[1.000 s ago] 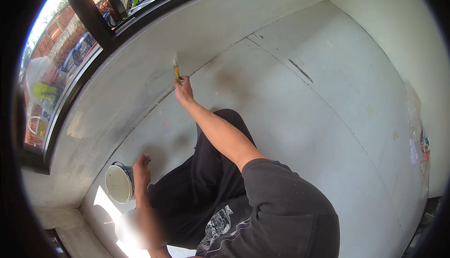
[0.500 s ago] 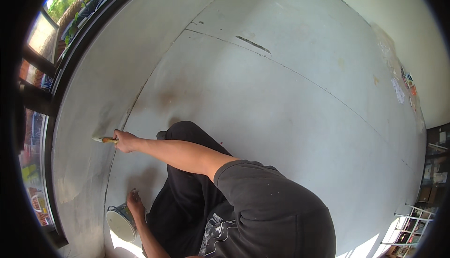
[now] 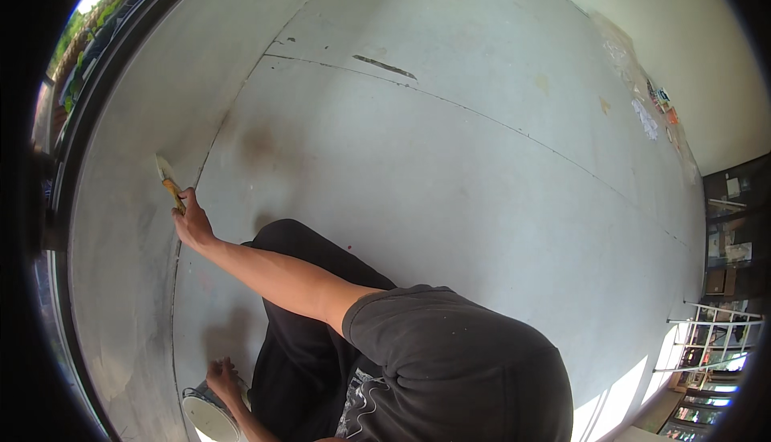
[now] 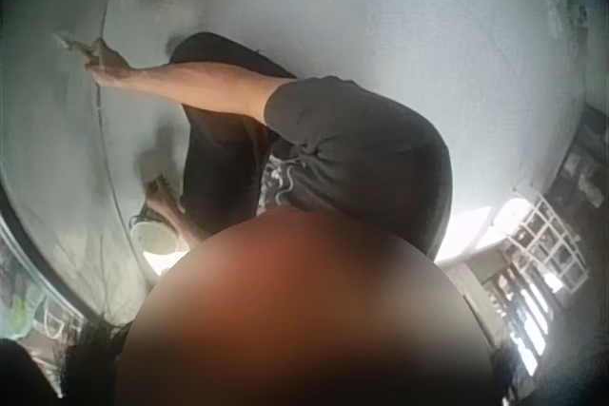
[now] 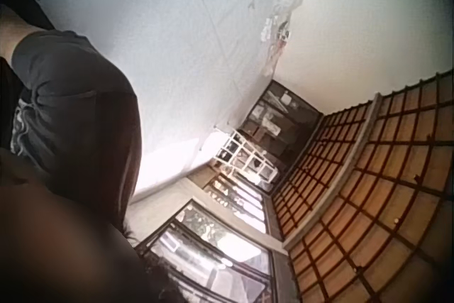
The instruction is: Painting a wall below a window with a brush and paint bucket.
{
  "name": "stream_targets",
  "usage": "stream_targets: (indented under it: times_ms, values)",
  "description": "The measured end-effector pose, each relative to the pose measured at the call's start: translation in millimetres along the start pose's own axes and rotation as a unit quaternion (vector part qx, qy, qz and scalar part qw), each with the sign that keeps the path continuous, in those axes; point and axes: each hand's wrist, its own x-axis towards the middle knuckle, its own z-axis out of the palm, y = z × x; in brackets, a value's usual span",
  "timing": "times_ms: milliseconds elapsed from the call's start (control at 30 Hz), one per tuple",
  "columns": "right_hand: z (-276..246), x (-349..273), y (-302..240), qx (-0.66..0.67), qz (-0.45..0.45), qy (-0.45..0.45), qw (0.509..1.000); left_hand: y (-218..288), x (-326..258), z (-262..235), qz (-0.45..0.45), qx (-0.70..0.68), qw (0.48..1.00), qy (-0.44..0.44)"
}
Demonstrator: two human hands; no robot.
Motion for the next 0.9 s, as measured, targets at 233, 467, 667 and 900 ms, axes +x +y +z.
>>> stream_targets:
  times_ms: [233, 467, 667, 900]
  values:
    - [28.8, -33.7, 41.0, -0.115, -0.023, -0.190, 0.975, 7.2, 6.6, 7.0, 0.027, 0.018, 0.999, -0.010]
    - [30.9, -72.4, 20.6, -0.167, 0.038, -0.394, 0.903, 16.4, -3.7, -0.3, 0.070, 0.014, 0.997, 0.022]
    - [22.5, -43.2, 27.2, -0.238, -0.037, -0.268, 0.933, 40.6, -6.7, -3.3, 0.009, 0.041, 0.999, 0.003]
    - [-13.5, -10.8, -18.0, -0.173, 0.026, -0.044, 0.984, 28.2, -14.0, -13.8, 0.047, -0.011, 0.999, 0.003]
